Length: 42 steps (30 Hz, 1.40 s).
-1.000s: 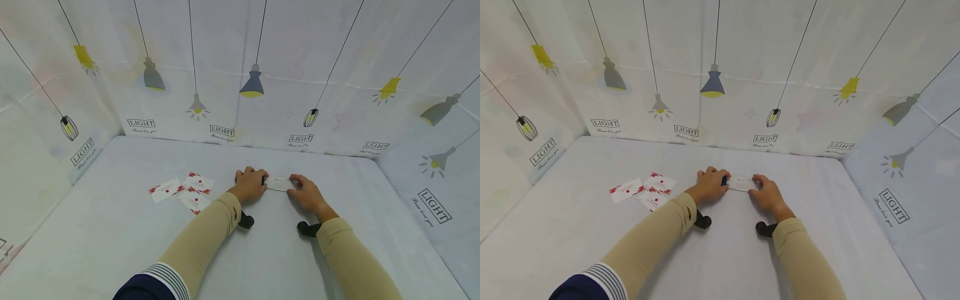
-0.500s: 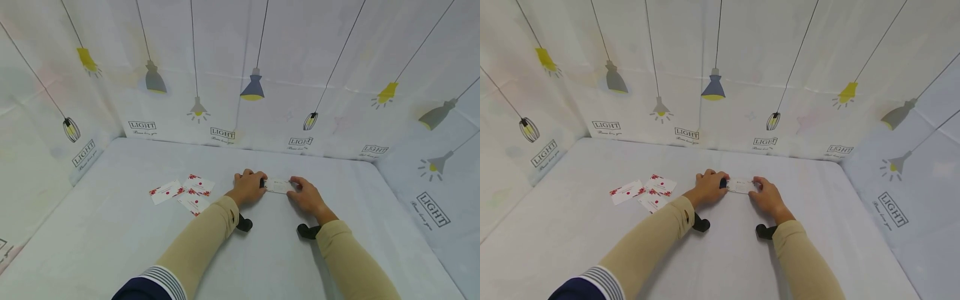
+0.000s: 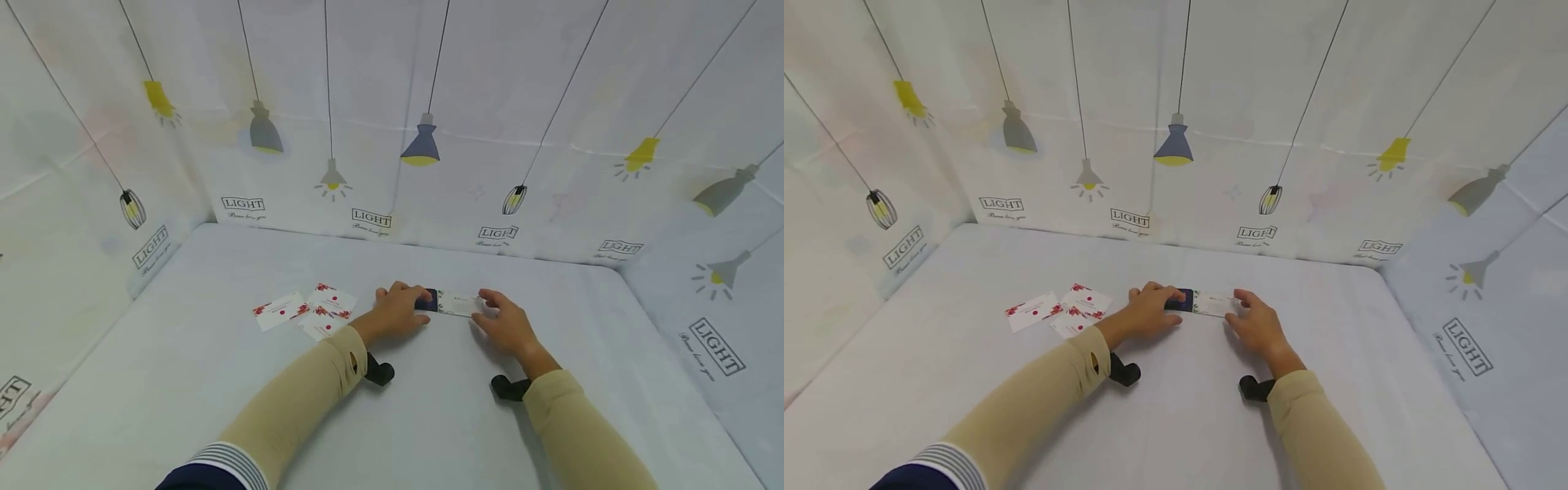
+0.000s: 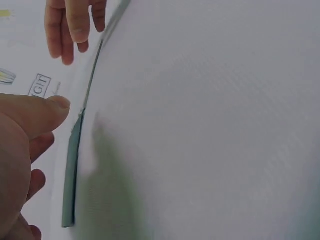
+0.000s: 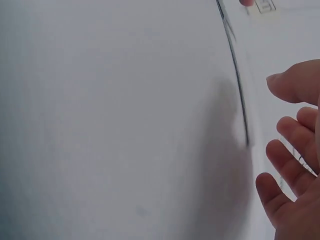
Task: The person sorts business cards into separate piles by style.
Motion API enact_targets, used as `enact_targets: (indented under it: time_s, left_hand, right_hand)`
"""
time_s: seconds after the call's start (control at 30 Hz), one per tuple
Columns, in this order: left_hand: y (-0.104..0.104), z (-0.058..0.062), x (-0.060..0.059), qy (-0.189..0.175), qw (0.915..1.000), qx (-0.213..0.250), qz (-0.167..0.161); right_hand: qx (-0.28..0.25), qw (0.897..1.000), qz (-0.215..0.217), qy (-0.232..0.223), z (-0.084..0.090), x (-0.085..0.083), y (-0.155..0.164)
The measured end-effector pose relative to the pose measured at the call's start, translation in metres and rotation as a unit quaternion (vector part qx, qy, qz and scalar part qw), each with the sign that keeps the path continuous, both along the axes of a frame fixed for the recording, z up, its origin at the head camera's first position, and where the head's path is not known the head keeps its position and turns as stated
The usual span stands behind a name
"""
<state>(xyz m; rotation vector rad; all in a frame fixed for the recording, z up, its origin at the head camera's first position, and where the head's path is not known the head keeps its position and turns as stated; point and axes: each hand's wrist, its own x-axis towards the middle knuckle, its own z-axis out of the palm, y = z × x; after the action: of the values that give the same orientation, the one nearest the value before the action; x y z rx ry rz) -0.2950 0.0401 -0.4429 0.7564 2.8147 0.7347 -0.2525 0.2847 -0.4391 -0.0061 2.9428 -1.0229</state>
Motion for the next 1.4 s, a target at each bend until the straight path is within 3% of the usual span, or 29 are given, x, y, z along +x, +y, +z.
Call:
enact_targets:
  time_s: [0.37,0.53,0.73,1.0,1.23,1.4]
  left_hand:
    - [-0.037,0.028,0.022,-0.028,0.9971,0.043,-0.055]
    - [-0.062,0.037,0.033,-0.06,0.996,0.06,-0.028]
    - [-0.088,0.036,0.041,-0.074,0.9947,0.071,-0.011]
    - [-0.128,0.03,0.045,-0.087,0.9916,0.095,-0.012]
    - [-0.156,0.027,0.043,-0.048,0.9941,0.094,-0.026]
    - [-0.173,0.024,0.043,-0.053,0.9953,0.081,-0.004]
  right_hand:
    - [-0.033,0.994,0.061,0.079,0.018,0.014,-0.035]
    - [-0.025,0.991,0.095,0.097,0.023,0.02,-0.055]
    - [-0.036,0.985,0.13,0.112,0.027,0.028,-0.08]
    - [-0.066,0.981,0.154,0.101,0.022,0.033,-0.119]
    - [-0.082,0.978,0.171,0.091,0.019,0.032,-0.148]
    - [-0.086,0.975,0.185,0.085,0.015,0.031,-0.165]
